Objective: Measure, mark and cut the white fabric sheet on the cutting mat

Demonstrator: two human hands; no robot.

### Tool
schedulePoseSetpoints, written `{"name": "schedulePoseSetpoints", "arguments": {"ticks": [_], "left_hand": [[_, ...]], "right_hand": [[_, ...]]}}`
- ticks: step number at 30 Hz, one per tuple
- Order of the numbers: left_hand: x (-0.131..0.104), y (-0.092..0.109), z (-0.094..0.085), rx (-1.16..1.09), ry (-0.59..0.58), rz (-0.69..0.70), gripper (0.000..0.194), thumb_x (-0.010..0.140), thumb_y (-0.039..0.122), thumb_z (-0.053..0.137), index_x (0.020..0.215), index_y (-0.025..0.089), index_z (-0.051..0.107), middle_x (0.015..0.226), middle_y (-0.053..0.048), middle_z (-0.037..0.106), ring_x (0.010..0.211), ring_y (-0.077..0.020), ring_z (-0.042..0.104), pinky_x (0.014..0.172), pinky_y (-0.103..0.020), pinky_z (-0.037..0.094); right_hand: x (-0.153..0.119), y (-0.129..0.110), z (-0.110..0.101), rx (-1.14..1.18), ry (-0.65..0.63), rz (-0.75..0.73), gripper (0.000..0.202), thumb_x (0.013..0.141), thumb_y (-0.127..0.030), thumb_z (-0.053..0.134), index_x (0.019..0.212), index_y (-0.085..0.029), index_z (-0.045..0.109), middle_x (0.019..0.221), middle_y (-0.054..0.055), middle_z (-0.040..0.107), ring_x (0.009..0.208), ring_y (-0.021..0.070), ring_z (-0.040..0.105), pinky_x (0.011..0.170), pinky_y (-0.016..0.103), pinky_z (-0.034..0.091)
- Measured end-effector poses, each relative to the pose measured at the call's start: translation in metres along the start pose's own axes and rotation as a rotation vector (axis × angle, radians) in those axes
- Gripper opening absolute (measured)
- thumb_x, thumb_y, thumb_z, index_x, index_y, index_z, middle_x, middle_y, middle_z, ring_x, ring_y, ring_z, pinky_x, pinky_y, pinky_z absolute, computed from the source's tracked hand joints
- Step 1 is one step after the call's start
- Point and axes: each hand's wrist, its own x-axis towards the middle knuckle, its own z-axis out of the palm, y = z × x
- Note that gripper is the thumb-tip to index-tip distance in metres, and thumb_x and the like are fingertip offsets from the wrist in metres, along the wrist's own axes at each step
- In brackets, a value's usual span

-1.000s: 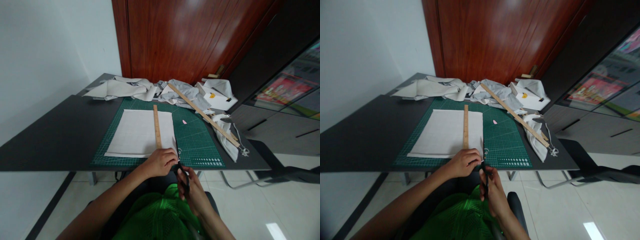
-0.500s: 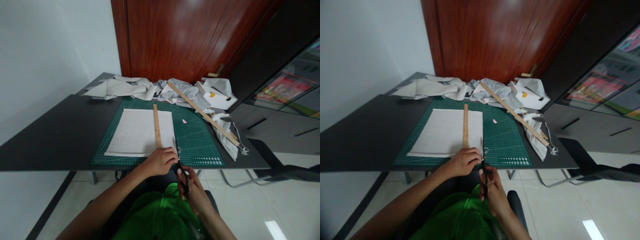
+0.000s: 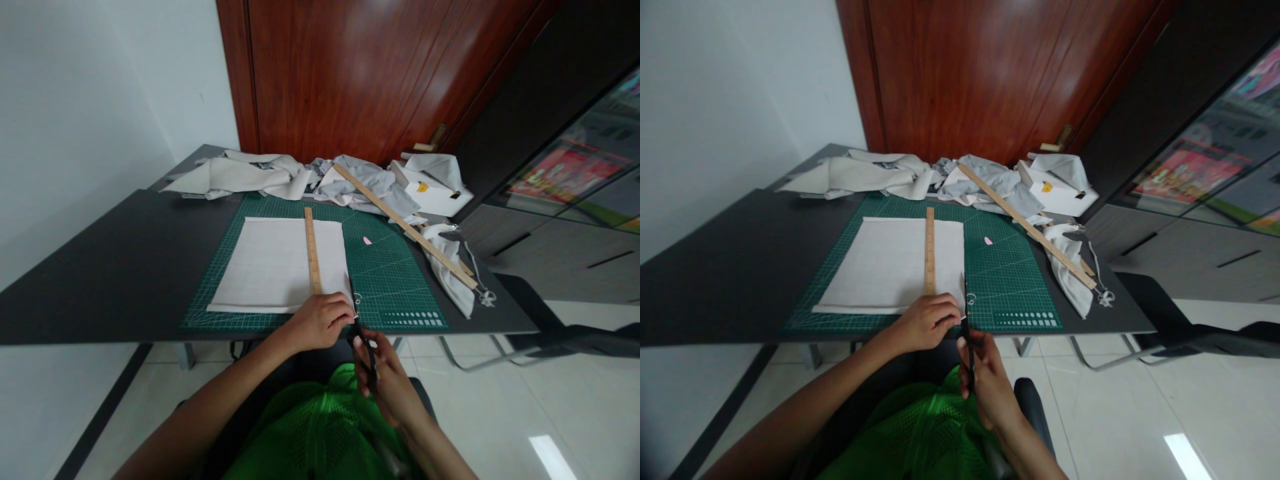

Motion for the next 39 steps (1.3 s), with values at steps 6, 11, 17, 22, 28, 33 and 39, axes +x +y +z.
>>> {"name": "schedulePoseSetpoints", "arguments": {"ticks": [6,11,17,22,28,33,39], "left_hand": [[0.0005,0.0009,-0.0005,-0.001,0.002,0.005,0.023,0.103,0.02,0.052,0.089,0.017,0.07,0.092,-0.004,0.072,0.084,-0.0152,0.068,0.077,-0.026,0.052],[0.0003,0.0005,-0.0005,0.004,0.002,0.005,0.022,0.103,0.02,0.053,0.089,0.017,0.07,0.092,-0.004,0.072,0.083,-0.0151,0.068,0.076,-0.026,0.052],[-0.0003,-0.0017,0.001,0.005,0.01,0.019,0.021,0.103,0.02,0.054,0.089,0.017,0.07,0.092,-0.004,0.072,0.082,-0.015,0.067,0.075,-0.026,0.052],[-0.0005,-0.0025,0.0016,0.009,0.014,0.032,0.02,0.102,0.018,0.055,0.089,0.017,0.07,0.092,-0.004,0.071,0.083,-0.0151,0.068,0.075,-0.026,0.051],[-0.0005,-0.0018,0.001,0.015,0.003,0.014,0.021,0.103,0.019,0.055,0.09,0.017,0.07,0.092,-0.003,0.071,0.082,-0.0148,0.067,0.075,-0.026,0.052],[-0.0009,-0.0023,0.0015,0.013,-0.001,0.009,0.021,0.102,0.02,0.055,0.089,0.017,0.071,0.091,-0.003,0.071,0.082,-0.015,0.068,0.076,-0.026,0.052],[-0.0009,-0.0027,0.002,0.019,-0.014,0.009,0.022,0.103,0.02,0.054,0.089,0.017,0.071,0.091,-0.004,0.071,0.082,-0.0152,0.068,0.076,-0.026,0.052]], "right_hand": [[0.0014,0.0026,-0.0011,0.003,0.001,0.003,0.059,0.072,-0.065,0.085,0.105,-0.026,0.054,0.063,-0.012,0.046,0.046,0.007,0.041,0.037,0.019,0.033],[0.0016,0.0015,-0.0008,0.005,-0.002,0.008,0.06,0.071,-0.065,0.085,0.104,-0.026,0.054,0.062,-0.013,0.045,0.046,0.0065,0.04,0.037,0.018,0.032],[0.0018,0.0029,-0.002,0.006,-0.003,0.001,0.06,0.074,-0.063,0.085,0.107,-0.025,0.053,0.065,-0.012,0.046,0.047,0.0063,0.04,0.037,0.018,0.034],[0.0018,0.0013,-0.0021,0.005,0.001,0.003,0.062,0.072,-0.063,0.086,0.107,-0.024,0.053,0.062,-0.013,0.046,0.047,0.0066,0.04,0.037,0.018,0.033],[0.0022,-0.0001,-0.002,-0.013,0.019,0.014,0.065,0.07,-0.064,0.086,0.107,-0.024,0.052,0.061,-0.013,0.048,0.046,0.0068,0.041,0.036,0.018,0.034],[0.0024,0.0003,-0.0033,-0.021,0.016,0.02,0.065,0.071,-0.064,0.086,0.108,-0.024,0.052,0.06,-0.013,0.048,0.046,0.007,0.041,0.037,0.019,0.034],[0.0038,0.0015,-0.0055,-0.03,0.014,0.028,0.065,0.07,-0.065,0.086,0.108,-0.024,0.053,0.058,-0.013,0.048,0.043,0.0064,0.037,0.036,0.019,0.032]]}}
